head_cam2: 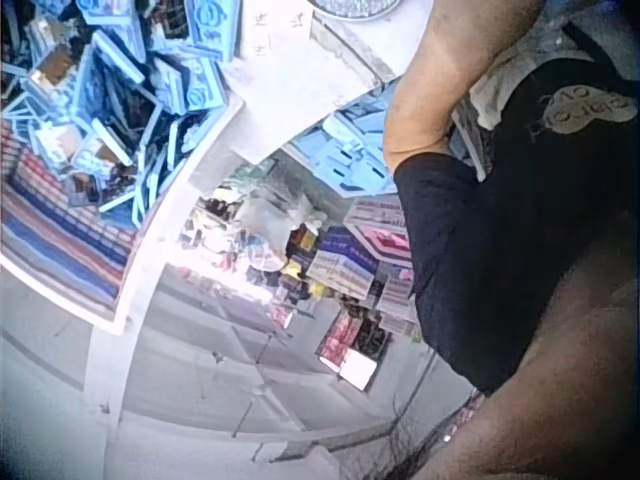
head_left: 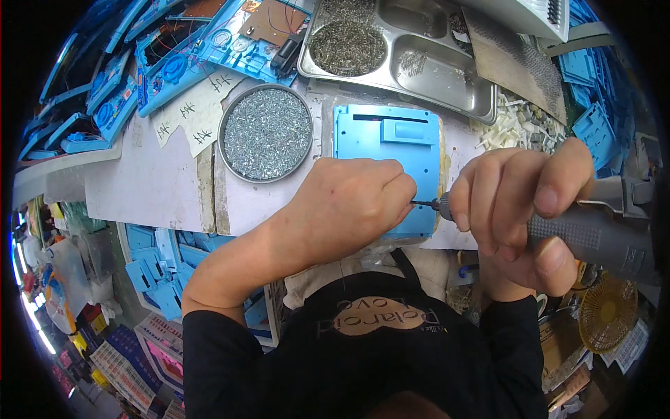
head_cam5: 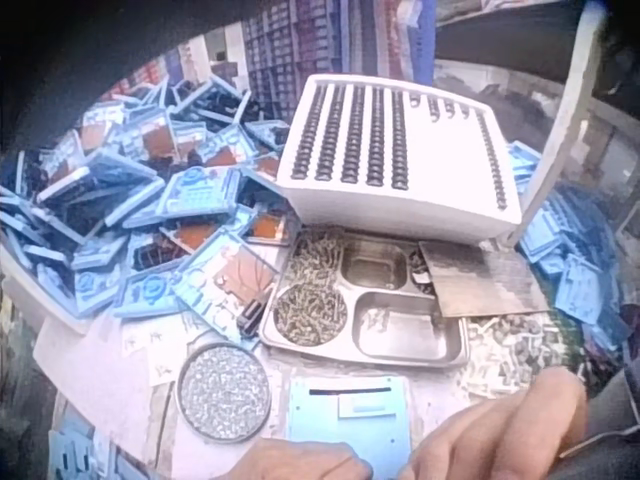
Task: The recorder is assembling an electronic device, involving soldering, inserting components, and using a power screwdriver to secure the casing.
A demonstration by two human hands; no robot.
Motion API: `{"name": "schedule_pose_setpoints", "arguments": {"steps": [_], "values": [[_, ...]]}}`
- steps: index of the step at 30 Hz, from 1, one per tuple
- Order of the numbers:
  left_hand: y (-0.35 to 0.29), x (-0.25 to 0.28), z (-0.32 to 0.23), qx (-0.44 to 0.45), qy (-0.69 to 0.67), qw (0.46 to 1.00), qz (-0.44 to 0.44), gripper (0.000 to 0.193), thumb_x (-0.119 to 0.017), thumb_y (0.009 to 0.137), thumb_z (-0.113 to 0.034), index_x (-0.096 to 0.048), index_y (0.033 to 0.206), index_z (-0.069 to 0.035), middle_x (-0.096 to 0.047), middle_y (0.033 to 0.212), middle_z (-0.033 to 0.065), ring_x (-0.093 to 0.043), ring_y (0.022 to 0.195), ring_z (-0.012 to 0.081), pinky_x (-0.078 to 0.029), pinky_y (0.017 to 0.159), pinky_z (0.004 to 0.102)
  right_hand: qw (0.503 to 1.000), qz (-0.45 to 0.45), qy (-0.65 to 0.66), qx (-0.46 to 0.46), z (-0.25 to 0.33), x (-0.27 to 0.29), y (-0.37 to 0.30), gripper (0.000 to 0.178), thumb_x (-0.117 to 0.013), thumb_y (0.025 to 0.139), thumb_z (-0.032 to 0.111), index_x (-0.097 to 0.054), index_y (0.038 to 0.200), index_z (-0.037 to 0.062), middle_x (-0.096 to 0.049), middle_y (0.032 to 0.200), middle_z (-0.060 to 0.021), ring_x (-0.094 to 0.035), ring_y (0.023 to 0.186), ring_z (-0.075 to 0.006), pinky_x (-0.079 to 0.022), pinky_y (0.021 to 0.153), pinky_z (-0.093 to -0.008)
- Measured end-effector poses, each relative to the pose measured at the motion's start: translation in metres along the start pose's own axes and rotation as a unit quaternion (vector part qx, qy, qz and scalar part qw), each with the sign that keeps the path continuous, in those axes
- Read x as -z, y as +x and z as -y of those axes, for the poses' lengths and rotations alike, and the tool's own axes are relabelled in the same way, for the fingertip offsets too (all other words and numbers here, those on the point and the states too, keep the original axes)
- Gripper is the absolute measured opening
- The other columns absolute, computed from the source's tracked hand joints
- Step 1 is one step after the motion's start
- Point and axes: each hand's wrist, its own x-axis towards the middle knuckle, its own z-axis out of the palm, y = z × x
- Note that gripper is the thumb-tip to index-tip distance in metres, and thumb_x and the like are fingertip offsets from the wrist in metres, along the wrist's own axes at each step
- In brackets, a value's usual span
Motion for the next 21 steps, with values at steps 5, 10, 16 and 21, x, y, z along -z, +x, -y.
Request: {"name": "schedule_pose_setpoints", "arguments": {"steps": [5, 10, 16, 21], "values": [[0.002, 0.0, -0.007, -0.018, -0.011, 1.0, 0.02, 0.011, -0.069, 0.086, -0.014, -0.061, 0.085, -0.007, -0.061, 0.076, 0.0065, -0.067, 0.07, 0.0253, -0.052, 0.057, 0.0364, 1.0, -0.008, 0.002, -0.003, 0.004, -0.003, -0.006, 0.034, -0.07, 0.089, 0.03, -0.046, 0.109, 0.0174, -0.051, 0.06, 0.0055, -0.05, 0.049, -0.0099, -0.05, 0.057, -0.0296], [-0.011, 0.001, -0.001, 0.079, -0.061, 0.995, -0.022, 0.017, -0.078, 0.08, -0.006, -0.062, 0.087, -0.006, -0.069, 0.09, 0.0094, -0.069, 0.078, 0.0282, -0.054, 0.069, 0.0379, 0.996, -0.079, 0.003, -0.031, 0.011, -0.008, -0.037, 0.031, -0.071, 0.088, 0.026, -0.049, 0.106, 0.0138, -0.051, 0.059, 0.0035, -0.05, 0.049, -0.0117, -0.049, 0.056, -0.0307], [-0.033, -0.022, 0.004, 0.023, -0.047, 0.998, -0.036, 0.022, -0.079, 0.082, -0.008, -0.057, 0.089, -0.006, -0.07, 0.119, 0.0124, -0.064, 0.117, 0.0323, -0.048, 0.102, 0.0497, 0.999, -0.027, 0.033, 0.013, -0.001, -0.003, -0.074, 0.026, -0.071, 0.085, 0.002, -0.054, 0.104, 0.0005, -0.058, 0.069, -0.009, -0.055, 0.057, -0.0198, -0.047, 0.056, -0.0356], [-0.04, -0.031, 0.006, 0.014, -0.03, 0.999, -0.006, 0.022, -0.079, 0.083, -0.012, -0.058, 0.088, -0.007, -0.071, 0.124, 0.0094, -0.062, 0.128, 0.0309, -0.047, 0.108, 0.0517, 0.995, -0.032, -0.09, 0.017, -0.015, -0.012, -0.078, 0.019, -0.072, 0.086, 0.006, -0.053, 0.091, 0.0049, -0.057, 0.063, -0.0064, -0.056, 0.052, -0.0208, -0.05, 0.053, -0.0356]]}}
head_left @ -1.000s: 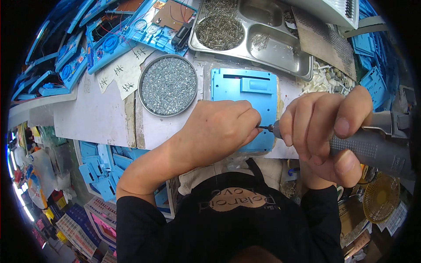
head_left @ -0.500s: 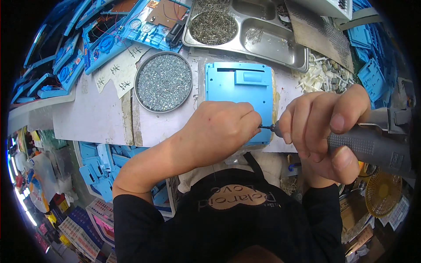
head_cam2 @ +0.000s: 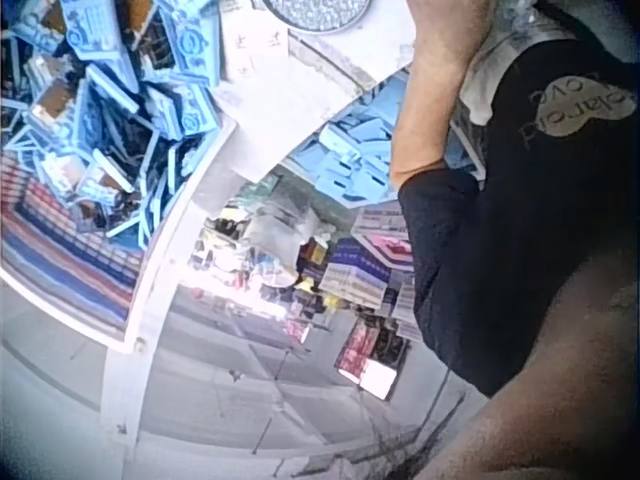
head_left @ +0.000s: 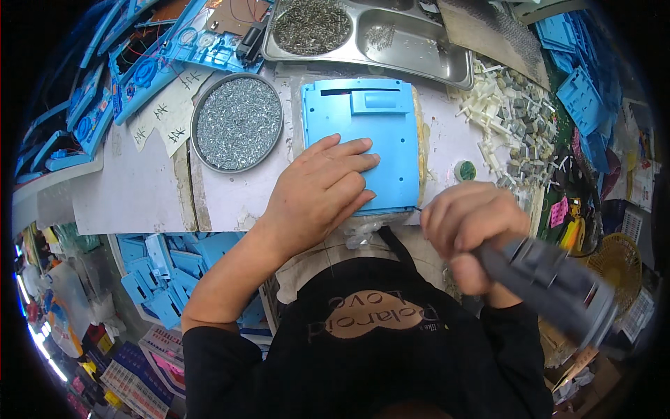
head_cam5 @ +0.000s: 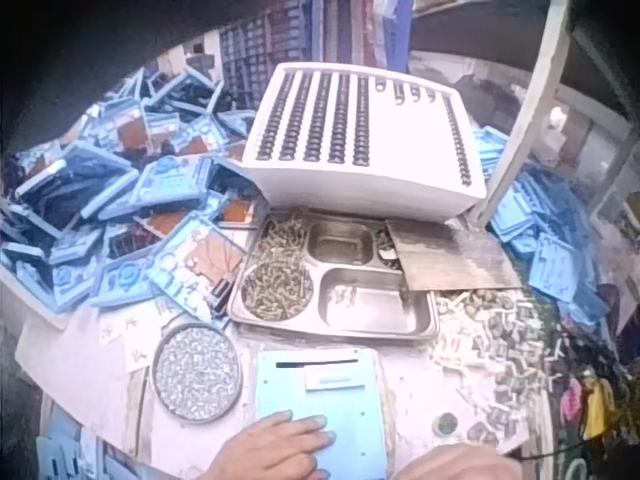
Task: The recorder is assembling an electronic device, involving soldering, inserting components, and using a power screwdriver to secure the casing.
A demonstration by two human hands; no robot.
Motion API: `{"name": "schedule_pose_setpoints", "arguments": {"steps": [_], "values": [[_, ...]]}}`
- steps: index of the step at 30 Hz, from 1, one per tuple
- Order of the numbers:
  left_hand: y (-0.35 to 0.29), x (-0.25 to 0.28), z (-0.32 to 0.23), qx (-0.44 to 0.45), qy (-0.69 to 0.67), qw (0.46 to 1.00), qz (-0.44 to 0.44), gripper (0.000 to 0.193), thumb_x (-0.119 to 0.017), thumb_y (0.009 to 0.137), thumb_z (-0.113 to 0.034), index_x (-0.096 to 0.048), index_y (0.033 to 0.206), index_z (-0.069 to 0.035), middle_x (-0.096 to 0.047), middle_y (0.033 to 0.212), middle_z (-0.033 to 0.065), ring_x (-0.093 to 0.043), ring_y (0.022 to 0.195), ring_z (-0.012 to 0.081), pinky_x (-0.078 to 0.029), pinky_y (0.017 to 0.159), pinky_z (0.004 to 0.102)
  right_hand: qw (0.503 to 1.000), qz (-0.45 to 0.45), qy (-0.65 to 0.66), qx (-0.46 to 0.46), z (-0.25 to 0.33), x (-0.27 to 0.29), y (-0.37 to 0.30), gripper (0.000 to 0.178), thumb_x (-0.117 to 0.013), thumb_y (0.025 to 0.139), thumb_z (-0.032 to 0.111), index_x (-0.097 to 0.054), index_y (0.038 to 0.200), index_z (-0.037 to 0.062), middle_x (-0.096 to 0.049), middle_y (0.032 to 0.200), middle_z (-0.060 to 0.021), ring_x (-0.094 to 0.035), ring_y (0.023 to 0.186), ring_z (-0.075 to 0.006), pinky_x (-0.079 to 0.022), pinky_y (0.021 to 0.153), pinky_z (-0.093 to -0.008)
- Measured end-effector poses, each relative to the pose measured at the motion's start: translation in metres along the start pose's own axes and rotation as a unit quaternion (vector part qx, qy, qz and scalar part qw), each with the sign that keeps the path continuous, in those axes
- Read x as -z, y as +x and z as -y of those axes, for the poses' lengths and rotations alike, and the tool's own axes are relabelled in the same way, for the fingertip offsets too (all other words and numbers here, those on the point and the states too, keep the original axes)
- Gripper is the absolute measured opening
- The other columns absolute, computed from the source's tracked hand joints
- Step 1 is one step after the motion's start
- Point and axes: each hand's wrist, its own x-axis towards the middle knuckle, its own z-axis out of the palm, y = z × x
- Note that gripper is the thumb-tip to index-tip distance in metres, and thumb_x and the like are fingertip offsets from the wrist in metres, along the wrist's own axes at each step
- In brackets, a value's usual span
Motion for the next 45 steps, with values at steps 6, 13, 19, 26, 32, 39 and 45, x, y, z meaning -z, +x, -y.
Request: {"name": "schedule_pose_setpoints", "arguments": {"steps": [6, 13, 19, 26, 32, 39, 45], "values": [[0.0, 0.0, 0.002, 0.002, -0.01, 1.0, -0.012, 0.021, -0.078, 0.085, -0.012, -0.058, 0.089, -0.006, -0.071, 0.124, 0.0092, -0.063, 0.126, 0.0301, -0.049, 0.106, 0.0513, 0.995, 0.089, 0.035, 0.001, -0.006, 0.006, 0.017, 0.024, -0.074, 0.088, 0.012, -0.052, 0.078, 0.007, -0.054, 0.056, -0.0027, -0.054, 0.044, -0.0196, -0.05, 0.048, -0.0336], [-0.001, 0.001, 0.004, 0.005, -0.03, 0.999, -0.012, 0.02, -0.078, 0.085, -0.012, -0.061, 0.094, -0.005, -0.07, 0.124, 0.0086, -0.063, 0.127, 0.0295, -0.049, 0.106, 0.0506, 0.998, 0.067, -0.008, 0.018, -0.017, 0.004, 0.037, 0.024, -0.074, 0.089, 0.019, -0.051, 0.084, 0.0106, -0.055, 0.056, -0.0025, -0.054, 0.046, -0.0206, -0.051, 0.052, -0.0353], [-0.001, 0.001, 0.004, 0.011, -0.032, 0.999, -0.007, 0.022, -0.078, 0.085, -0.012, -0.066, 0.103, -0.005, -0.07, 0.125, 0.0071, -0.063, 0.127, 0.028, -0.049, 0.106, 0.0499, 0.989, 0.097, 0.112, -0.004, -0.023, 0.019, 0.056, 0.019, -0.071, 0.083, 0.001, -0.053, 0.077, 0.0038, -0.052, 0.057, -0.0065, -0.051, 0.045, -0.0234, -0.046, 0.047, -0.0348], [0.001, 0.003, 0.005, 0.028, -0.039, 0.999, 0.002, 0.019, -0.078, 0.084, -0.011, -0.066, 0.098, -0.006, -0.069, 0.127, 0.0068, -0.062, 0.128, 0.0272, -0.049, 0.106, 0.0494, 0.994, 0.101, 0.003, 0.052, -0.039, 0.036, 0.074, 0.018, -0.069, 0.086, 0.005, -0.051, 0.083, 0.0058, -0.054, 0.058, -0.0065, -0.053, 0.046, -0.023, -0.047, 0.048, -0.0343], [-0.002, 0.002, 0.001, 0.044, -0.049, 0.998, -0.001, 0.018, -0.078, 0.085, -0.012, -0.066, 0.096, -0.006, -0.069, 0.126, 0.0065, -0.062, 0.128, 0.0263, -0.05, 0.106, 0.0482, 0.985, 0.148, 0.09, 0.0, -0.039, 0.046, 0.095, 0.021, -0.069, 0.086, 0.007, -0.049, 0.079, 0.0068, -0.053, 0.057, -0.006, -0.054, 0.048, -0.0211, -0.046, 0.047, -0.034], [-0.001, 0.003, 0.002, 0.043, -0.063, 0.997, 0.005, 0.018, -0.078, 0.086, -0.011, -0.065, 0.097, -0.006, -0.069, 0.128, 0.0061, -0.062, 0.129, 0.0253, -0.05, 0.106, 0.0472, 0.998, 0.045, 0.035, 0.023, -0.059, 0.063, 0.127, 0.021, -0.063, 0.093, 0.018, -0.045, 0.085, 0.0097, -0.048, 0.058, -0.0024, -0.048, 0.054, -0.0143, -0.044, 0.054, -0.0322], [0.0, 0.005, 0.004, 0.052, -0.07, 0.996, 0.001, 0.018, -0.079, 0.085, -0.011, -0.063, 0.094, -0.006, -0.069, 0.128, 0.0063, -0.062, 0.129, 0.024, -0.05, 0.106, 0.0459, 0.999, 0.047, 0.021, 0.009, -0.055, 0.065, 0.128, 0.022, -0.063, 0.092, 0.021, -0.043, 0.087, 0.0117, -0.048, 0.058, -0.0005, -0.045, 0.052, -0.0135, -0.043, 0.056, -0.0332]]}}
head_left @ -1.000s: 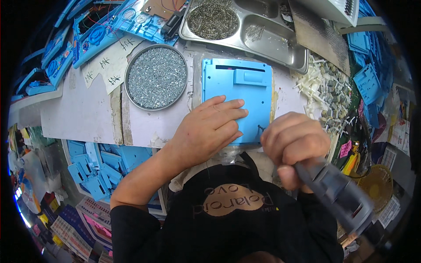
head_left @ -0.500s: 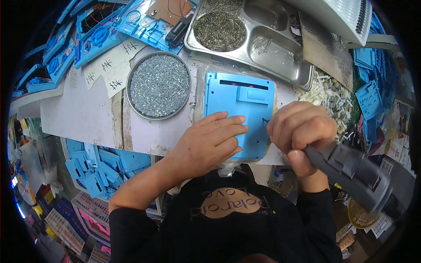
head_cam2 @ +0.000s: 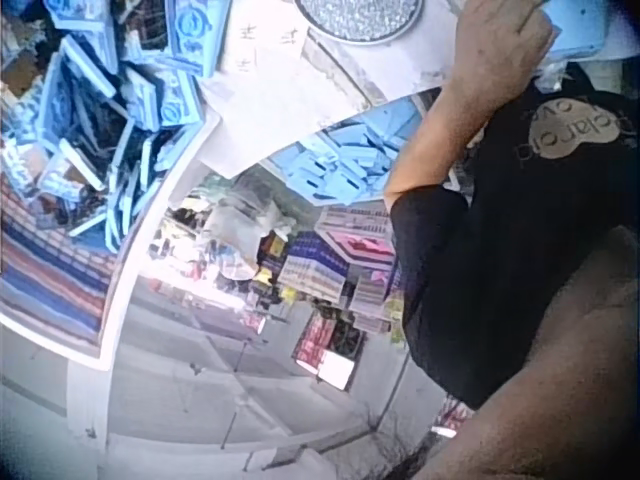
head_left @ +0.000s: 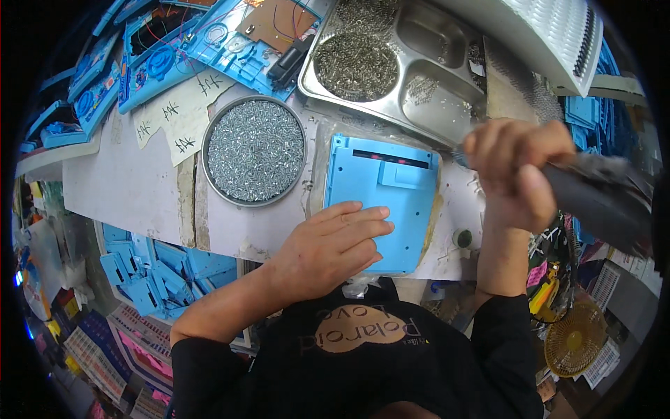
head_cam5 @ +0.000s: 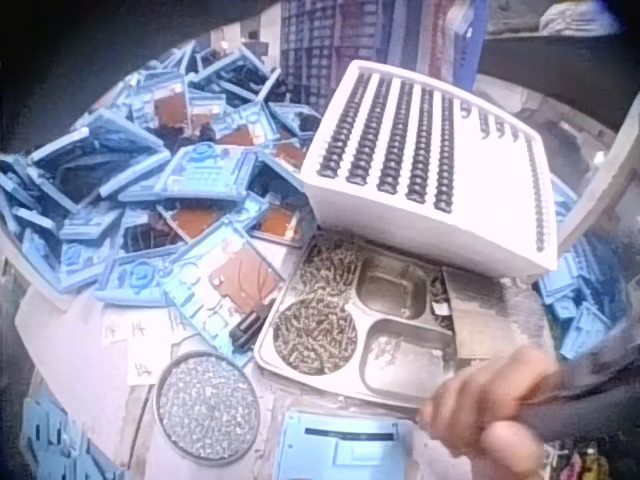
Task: The recorder is assembling an electronic device, involving soldering, inserting components, and using a power screwdriver to secure the casing.
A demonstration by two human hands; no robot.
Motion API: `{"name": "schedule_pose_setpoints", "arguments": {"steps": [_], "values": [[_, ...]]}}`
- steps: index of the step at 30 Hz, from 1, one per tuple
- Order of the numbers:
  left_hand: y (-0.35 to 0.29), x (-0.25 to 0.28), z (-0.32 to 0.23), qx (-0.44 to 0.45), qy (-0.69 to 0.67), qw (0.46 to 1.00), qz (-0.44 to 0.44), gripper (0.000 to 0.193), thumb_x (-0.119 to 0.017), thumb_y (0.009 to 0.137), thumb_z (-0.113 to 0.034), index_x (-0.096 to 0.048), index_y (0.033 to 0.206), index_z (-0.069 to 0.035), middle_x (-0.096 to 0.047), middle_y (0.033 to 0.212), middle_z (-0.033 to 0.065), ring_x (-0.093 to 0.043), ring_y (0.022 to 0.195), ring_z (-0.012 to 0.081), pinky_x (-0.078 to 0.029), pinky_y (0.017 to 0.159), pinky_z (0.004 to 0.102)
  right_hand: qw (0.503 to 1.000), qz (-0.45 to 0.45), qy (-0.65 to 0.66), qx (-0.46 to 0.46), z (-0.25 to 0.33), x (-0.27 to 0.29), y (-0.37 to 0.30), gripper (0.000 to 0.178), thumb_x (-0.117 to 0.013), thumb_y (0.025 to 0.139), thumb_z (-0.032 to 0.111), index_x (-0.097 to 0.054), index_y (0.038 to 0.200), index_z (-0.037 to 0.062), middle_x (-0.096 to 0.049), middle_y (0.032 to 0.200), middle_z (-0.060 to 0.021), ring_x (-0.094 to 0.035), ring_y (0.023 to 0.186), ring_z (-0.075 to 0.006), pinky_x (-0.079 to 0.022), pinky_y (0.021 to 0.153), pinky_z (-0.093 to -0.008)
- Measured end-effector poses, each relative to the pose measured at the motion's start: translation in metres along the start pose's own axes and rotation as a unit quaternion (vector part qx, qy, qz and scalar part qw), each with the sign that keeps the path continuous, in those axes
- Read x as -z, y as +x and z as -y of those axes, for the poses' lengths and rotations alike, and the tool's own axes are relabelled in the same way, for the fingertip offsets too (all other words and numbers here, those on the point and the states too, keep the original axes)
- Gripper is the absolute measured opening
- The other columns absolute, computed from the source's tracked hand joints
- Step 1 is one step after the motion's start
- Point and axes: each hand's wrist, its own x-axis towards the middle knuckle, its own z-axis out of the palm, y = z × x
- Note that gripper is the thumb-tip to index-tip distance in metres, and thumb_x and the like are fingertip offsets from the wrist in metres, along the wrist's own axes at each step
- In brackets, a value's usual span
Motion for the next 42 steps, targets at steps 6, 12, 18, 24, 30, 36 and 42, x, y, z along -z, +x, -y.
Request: {"name": "schedule_pose_setpoints", "arguments": {"steps": [6, 12, 18, 24, 30, 36, 42], "values": [[-0.003, -0.003, -0.001, 0.01, -0.008, 1.0, 0.01, 0.021, -0.08, 0.084, -0.011, -0.062, 0.095, -0.007, -0.069, 0.128, 0.0064, -0.062, 0.129, 0.0241, -0.05, 0.106, 0.0459, 1.0, -0.007, 0.009, -0.023, -0.007, -0.009, -0.008, 0.027, -0.071, 0.092, 0.014, -0.045, 0.086, 0.0077, -0.053, 0.064, -0.0051, -0.05, 0.056, -0.0148, -0.048, 0.058, -0.033], [-0.003, -0.003, 0.0, 0.009, -0.011, 1.0, -0.008, 0.021, -0.081, 0.083, -0.013, -0.065, 0.094, -0.008, -0.07, 0.126, 0.0075, -0.063, 0.128, 0.0245, -0.05, 0.105, 0.0448, 1.0, 0.021, -0.01, -0.016, -0.009, -0.008, 0.003, 0.026, -0.068, 0.092, 0.025, -0.049, 0.099, 0.0089, -0.047, 0.056, 0.0018, -0.045, 0.047, -0.0116, -0.045, 0.054, -0.0305], [0.006, 0.001, -0.002, 0.038, -0.096, 0.99, -0.095, 0.019, -0.081, 0.083, -0.009, -0.068, 0.096, -0.009, -0.075, 0.111, 0.0078, -0.071, 0.112, 0.0254, -0.054, 0.1, 0.0445, 0.987, 0.104, 0.111, 0.044, 0.041, -0.016, 0.007, 0.029, -0.07, 0.094, 0.031, -0.055, 0.112, 0.0135, -0.053, 0.056, 0.0073, -0.051, 0.047, -0.0052, -0.049, 0.052, -0.023], [0.003, 0.003, -0.006, 0.04, -0.097, 0.981, -0.162, 0.022, -0.081, 0.081, -0.007, -0.069, 0.099, -0.009, -0.077, 0.107, 0.0085, -0.074, 0.104, 0.025, -0.056, 0.098, 0.0442, 0.983, 0.084, 0.165, 0.012, 0.039, -0.062, -0.006, 0.025, -0.076, 0.094, 0.026, -0.056, 0.105, 0.015, -0.061, 0.059, 0.0068, -0.057, 0.048, -0.0044, -0.051, 0.05, -0.0202], [-0.007, 0.013, 0.003, 0.03, -0.077, 0.981, -0.174, 0.024, -0.082, 0.081, -0.008, -0.069, 0.101, -0.009, -0.077, 0.103, 0.009, -0.074, 0.102, 0.0252, -0.056, 0.097, 0.0439, 0.983, 0.083, 0.164, -0.028, 0.035, -0.076, 0.0, 0.025, -0.074, 0.095, 0.028, -0.055, 0.105, 0.015, -0.06, 0.059, 0.0063, -0.056, 0.047, -0.0056, -0.05, 0.048, -0.0216], [-0.007, 0.03, 0.009, 0.0, -0.02, 0.987, -0.162, 0.026, -0.085, 0.078, -0.011, -0.069, 0.098, -0.007, -0.076, 0.097, 0.0091, -0.074, 0.092, 0.0258, -0.058, 0.093, 0.0431, 0.985, 0.066, 0.152, -0.041, 0.03, -0.088, 0.007, 0.024, -0.071, 0.096, 0.028, -0.054, 0.107, 0.015, -0.059, 0.059, 0.0061, -0.055, 0.047, -0.0062, -0.047, 0.047, -0.022], [-0.012, 0.034, 0.013, 0.009, 0.057, 0.982, -0.18, 0.029, -0.087, 0.073, -0.014, -0.07, 0.096, -0.007, -0.073, 0.106, 0.0099, -0.07, 0.099, 0.026, -0.051, 0.095, 0.0442, 0.989, 0.05, 0.137, -0.028, 0.019, -0.091, 0.017, 0.022, -0.064, 0.098, 0.03, -0.053, 0.11, 0.0152, -0.055, 0.061, 0.0069, -0.053, 0.052, -0.0063, -0.046, 0.052, -0.023]]}}
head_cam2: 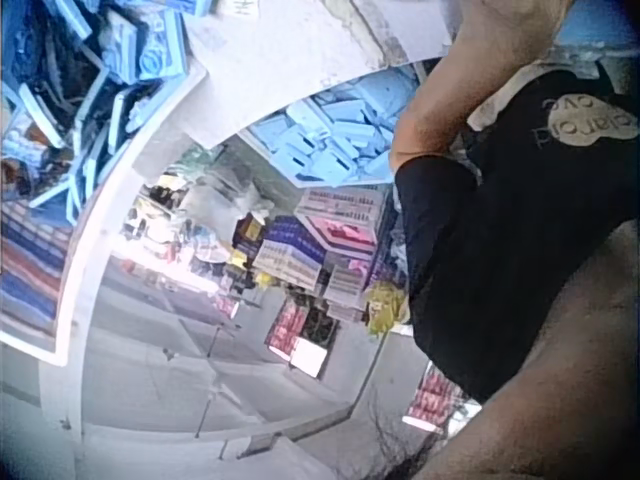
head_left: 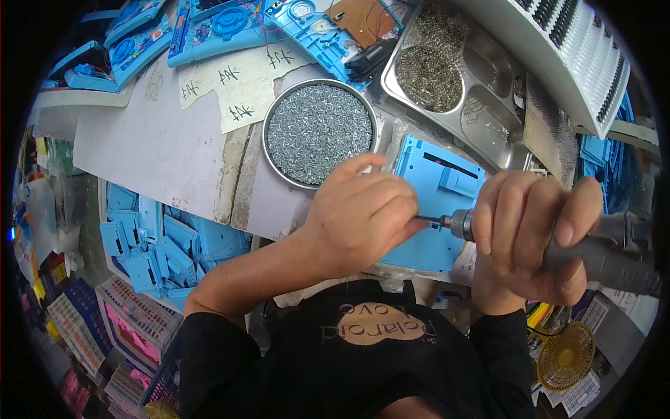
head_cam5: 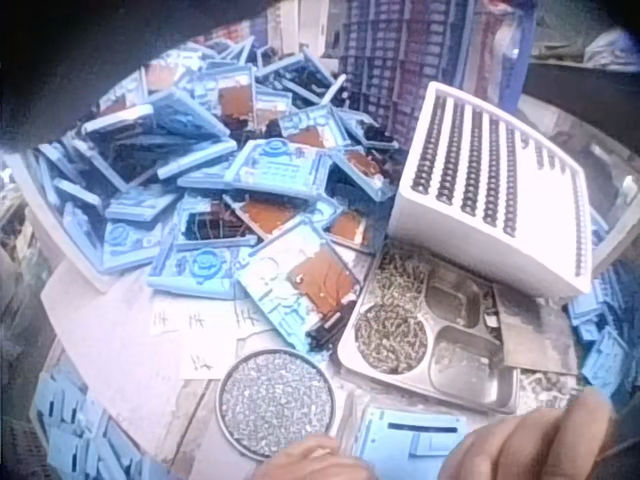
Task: The recorder is assembling an electronic device, involving soldering, inserting components, and using a power screwdriver to secure the casing.
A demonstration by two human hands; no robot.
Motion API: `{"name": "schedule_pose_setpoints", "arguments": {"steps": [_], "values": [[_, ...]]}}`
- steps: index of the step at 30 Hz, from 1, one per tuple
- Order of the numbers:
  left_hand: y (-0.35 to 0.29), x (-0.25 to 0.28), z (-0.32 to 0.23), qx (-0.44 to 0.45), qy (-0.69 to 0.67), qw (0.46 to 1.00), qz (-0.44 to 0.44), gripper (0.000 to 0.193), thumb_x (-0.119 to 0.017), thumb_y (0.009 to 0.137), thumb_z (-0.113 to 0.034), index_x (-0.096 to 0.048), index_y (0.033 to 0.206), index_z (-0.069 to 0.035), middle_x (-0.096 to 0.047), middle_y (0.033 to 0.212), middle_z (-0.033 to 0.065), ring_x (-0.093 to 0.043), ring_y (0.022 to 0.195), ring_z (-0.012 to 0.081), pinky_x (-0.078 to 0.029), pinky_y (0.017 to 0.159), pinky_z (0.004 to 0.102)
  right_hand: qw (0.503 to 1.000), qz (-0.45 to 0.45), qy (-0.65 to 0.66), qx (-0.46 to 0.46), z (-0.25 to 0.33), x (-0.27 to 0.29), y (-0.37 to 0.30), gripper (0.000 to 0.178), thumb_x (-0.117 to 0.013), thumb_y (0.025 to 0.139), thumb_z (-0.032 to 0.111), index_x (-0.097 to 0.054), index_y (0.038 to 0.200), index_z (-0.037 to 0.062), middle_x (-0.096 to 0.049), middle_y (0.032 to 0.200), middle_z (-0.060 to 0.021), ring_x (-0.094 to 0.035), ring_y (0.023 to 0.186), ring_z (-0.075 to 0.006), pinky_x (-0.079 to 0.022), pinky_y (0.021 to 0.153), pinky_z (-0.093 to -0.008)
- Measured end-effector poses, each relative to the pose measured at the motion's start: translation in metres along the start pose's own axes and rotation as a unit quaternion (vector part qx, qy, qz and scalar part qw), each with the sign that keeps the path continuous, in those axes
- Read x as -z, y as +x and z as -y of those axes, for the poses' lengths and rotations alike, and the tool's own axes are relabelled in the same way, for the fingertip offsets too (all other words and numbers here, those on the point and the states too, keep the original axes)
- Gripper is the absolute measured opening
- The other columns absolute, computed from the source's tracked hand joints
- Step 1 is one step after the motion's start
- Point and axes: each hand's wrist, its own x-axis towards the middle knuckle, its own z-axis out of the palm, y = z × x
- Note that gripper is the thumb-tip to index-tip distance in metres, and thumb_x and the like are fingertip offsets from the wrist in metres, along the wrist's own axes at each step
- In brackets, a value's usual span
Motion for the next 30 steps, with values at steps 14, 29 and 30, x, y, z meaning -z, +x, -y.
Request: {"name": "schedule_pose_setpoints", "arguments": {"steps": [14, 29, 30], "values": [[-0.004, 0.029, 0.052, 0.175, 0.238, 0.955, 0.003, 0.009, -0.072, 0.089, -0.018, -0.069, 0.09, -0.009, -0.059, 0.096, 0.0045, -0.053, 0.102, 0.0252, -0.031, 0.097, 0.0445, 0.996, -0.053, -0.06, 0.047, -0.06, 0.027, 0.029, 0.018, -0.065, 0.095, 0.012, -0.05, 0.101, 0.0034, -0.052, 0.064, -0.0049, -0.048, 0.051, -0.0126, -0.046, 0.055, -0.0319], [-0.005, 0.027, 0.064, 0.136, 0.244, 0.96, 0.012, 0.015, -0.071, 0.091, -0.02, -0.066, 0.084, -0.009, -0.06, 0.083, 0.004, -0.055, 0.09, 0.0238, -0.032, 0.09, 0.0434, 0.996, -0.025, -0.081, 0.009, -0.036, 0.014, 0.021, 0.017, -0.058, 0.093, 0.019, -0.044, 0.089, 0.0102, -0.046, 0.055, 0.0003, -0.044, 0.048, -0.0119, -0.046, 0.055, -0.0326], [-0.002, 0.027, 0.064, 0.132, 0.248, 0.96, 0.002, 0.015, -0.072, 0.091, -0.02, -0.066, 0.083, -0.009, -0.061, 0.082, 0.0035, -0.056, 0.089, 0.0235, -0.032, 0.09, 0.0433, 0.995, -0.03, -0.094, 0.006, -0.037, 0.012, 0.02, 0.018, -0.059, 0.093, 0.019, -0.044, 0.089, 0.01, -0.046, 0.056, 0.0001, -0.045, 0.049, -0.012, -0.046, 0.055, -0.0328]]}}
